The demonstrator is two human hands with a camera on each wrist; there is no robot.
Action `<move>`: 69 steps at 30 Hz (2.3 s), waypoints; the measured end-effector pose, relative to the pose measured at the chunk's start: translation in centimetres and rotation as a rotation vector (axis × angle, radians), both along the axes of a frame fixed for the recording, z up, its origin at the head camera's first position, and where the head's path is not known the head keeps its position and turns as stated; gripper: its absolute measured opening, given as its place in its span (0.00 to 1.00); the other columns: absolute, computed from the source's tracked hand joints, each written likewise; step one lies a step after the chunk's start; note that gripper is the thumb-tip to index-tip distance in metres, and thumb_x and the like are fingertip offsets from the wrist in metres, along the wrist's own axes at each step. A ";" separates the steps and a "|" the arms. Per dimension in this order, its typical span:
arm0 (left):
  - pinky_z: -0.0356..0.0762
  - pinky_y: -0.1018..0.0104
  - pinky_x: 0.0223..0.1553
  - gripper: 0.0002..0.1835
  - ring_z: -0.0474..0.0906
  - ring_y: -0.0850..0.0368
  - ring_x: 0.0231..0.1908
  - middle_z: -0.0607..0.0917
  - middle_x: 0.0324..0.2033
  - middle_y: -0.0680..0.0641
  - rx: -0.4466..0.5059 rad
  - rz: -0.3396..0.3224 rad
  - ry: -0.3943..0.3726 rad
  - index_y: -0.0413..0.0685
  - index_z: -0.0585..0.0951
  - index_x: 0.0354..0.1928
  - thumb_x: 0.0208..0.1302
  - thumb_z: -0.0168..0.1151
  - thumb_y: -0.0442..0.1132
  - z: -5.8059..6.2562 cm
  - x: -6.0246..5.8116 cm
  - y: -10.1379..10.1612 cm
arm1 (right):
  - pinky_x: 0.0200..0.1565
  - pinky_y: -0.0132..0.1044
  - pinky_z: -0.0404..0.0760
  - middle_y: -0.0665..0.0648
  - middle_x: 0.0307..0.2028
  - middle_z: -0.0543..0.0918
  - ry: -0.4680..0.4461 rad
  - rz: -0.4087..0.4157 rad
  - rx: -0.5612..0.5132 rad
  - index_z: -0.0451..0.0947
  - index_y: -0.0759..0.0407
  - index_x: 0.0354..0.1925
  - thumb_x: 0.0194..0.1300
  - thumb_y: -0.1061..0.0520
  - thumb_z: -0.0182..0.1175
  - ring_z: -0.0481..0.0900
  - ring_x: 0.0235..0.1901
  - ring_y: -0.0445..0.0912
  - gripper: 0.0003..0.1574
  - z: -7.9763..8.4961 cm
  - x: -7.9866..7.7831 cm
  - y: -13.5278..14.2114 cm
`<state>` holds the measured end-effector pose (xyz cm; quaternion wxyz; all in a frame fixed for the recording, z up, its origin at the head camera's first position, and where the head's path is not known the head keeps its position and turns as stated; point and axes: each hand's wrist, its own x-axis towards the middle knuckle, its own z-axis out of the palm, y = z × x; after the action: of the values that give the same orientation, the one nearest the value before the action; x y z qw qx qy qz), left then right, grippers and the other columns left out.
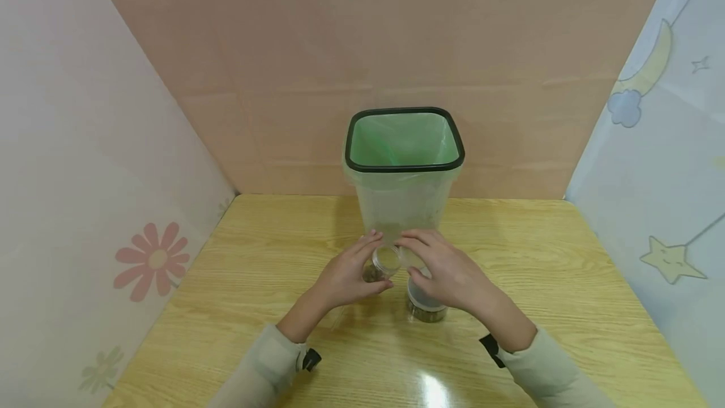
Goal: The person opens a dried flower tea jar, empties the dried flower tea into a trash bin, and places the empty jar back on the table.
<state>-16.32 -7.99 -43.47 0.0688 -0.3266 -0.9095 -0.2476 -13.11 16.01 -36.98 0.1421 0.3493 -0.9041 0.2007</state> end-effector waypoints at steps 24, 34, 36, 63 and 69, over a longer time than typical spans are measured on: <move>0.74 0.48 0.64 0.47 0.59 0.52 0.75 0.65 0.75 0.45 0.000 0.032 0.011 0.48 0.66 0.75 0.60 0.71 0.62 0.4 -0.1 -0.9 | 0.56 0.56 0.80 0.60 0.63 0.77 -0.074 -0.101 0.007 0.76 0.57 0.64 0.63 0.61 0.69 0.74 0.63 0.58 0.31 -1.1 0.1 3.5; 0.72 0.46 0.65 0.46 0.58 0.50 0.75 0.64 0.75 0.45 0.004 0.040 0.005 0.50 0.66 0.75 0.60 0.71 0.62 0.6 -0.2 -1.4 | 0.56 0.55 0.80 0.63 0.61 0.77 -0.052 -0.112 0.024 0.76 0.61 0.63 0.62 0.61 0.70 0.75 0.61 0.60 0.31 -1.8 0.0 4.8; 0.72 0.45 0.66 0.47 0.59 0.50 0.75 0.65 0.75 0.45 0.006 0.044 0.003 0.50 0.66 0.75 0.60 0.71 0.62 0.6 -0.2 -1.5 | 0.56 0.56 0.80 0.63 0.61 0.77 -0.060 -0.122 0.020 0.76 0.61 0.62 0.62 0.61 0.69 0.75 0.61 0.60 0.30 -2.0 -0.1 5.2; 0.68 0.45 0.68 0.46 0.61 0.43 0.74 0.67 0.74 0.43 0.037 0.045 0.025 0.42 0.69 0.72 0.58 0.74 0.59 0.7 -0.8 -2.7 | 0.53 0.62 0.79 0.66 0.59 0.78 -0.239 -0.251 0.054 0.76 0.64 0.61 0.65 0.59 0.69 0.77 0.57 0.67 0.28 -5.0 -0.5 9.6; 0.68 0.46 0.68 0.46 0.60 0.47 0.75 0.66 0.74 0.46 0.030 0.051 0.028 0.43 0.69 0.73 0.58 0.73 0.60 0.8 -0.8 -2.7 | 0.54 0.62 0.78 0.67 0.59 0.78 -0.258 -0.266 0.077 0.76 0.66 0.61 0.65 0.59 0.68 0.76 0.57 0.68 0.28 -5.3 -0.6 10.2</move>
<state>-17.14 -10.67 -42.71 0.0928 -0.3055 -0.9128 -0.2546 -13.74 26.17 -42.32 0.0366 0.2034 -0.9600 0.1889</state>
